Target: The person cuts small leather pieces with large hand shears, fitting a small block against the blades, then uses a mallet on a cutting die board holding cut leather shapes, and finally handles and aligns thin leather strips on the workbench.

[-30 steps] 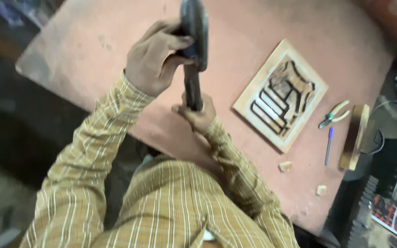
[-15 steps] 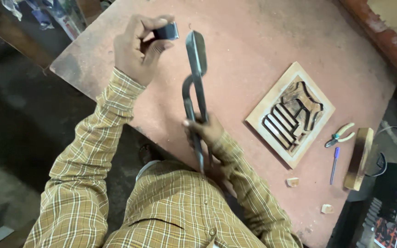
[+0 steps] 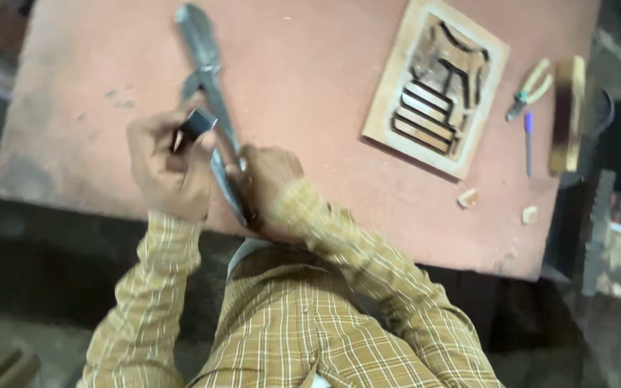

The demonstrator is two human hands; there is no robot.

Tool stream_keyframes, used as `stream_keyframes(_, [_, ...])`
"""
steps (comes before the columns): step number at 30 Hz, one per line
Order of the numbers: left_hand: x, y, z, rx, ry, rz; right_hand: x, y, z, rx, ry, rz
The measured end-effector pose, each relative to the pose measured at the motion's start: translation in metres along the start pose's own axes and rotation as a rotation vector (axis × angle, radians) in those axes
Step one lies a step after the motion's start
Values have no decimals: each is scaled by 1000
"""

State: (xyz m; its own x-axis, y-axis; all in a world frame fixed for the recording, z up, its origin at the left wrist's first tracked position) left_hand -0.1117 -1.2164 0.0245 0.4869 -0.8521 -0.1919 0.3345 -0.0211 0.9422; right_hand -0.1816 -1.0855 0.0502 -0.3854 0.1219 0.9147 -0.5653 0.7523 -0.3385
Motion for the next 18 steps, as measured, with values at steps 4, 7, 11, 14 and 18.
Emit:
stream_keyframes(4, [-30, -32, -40, 253, -12, -199, 0, 35, -49, 5, 374, 472])
stream_keyframes(7, [-75, -43, -76, 328, -213, -234, -7, 64, -82, -8, 488, 437])
stream_keyframes(11, [-133, -53, -110, 543, -277, -318, -13, 119, -133, -12, 563, 373])
stream_keyframes(14, [-170, -51, -122, 360, -482, 49, -17, 183, -177, -107, 529, 379])
stream_keyframes(18, [-234, -54, -131, -161, -599, 477, -24, 273, -239, -282, 523, 517])
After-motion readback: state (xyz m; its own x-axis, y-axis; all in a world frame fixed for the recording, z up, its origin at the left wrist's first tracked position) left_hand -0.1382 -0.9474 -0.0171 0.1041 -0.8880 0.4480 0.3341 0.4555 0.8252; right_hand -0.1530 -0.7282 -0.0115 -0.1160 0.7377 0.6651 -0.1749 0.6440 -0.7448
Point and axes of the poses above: each hand's wrist, its own z-axis towards the middle knuckle, its own x-axis out of the back of the hand, y = z × x, the point moved 3 cm from there along z, towards the middle knuckle, and after that the axes turned 12 degrees about -z, right-handed, at the moved point
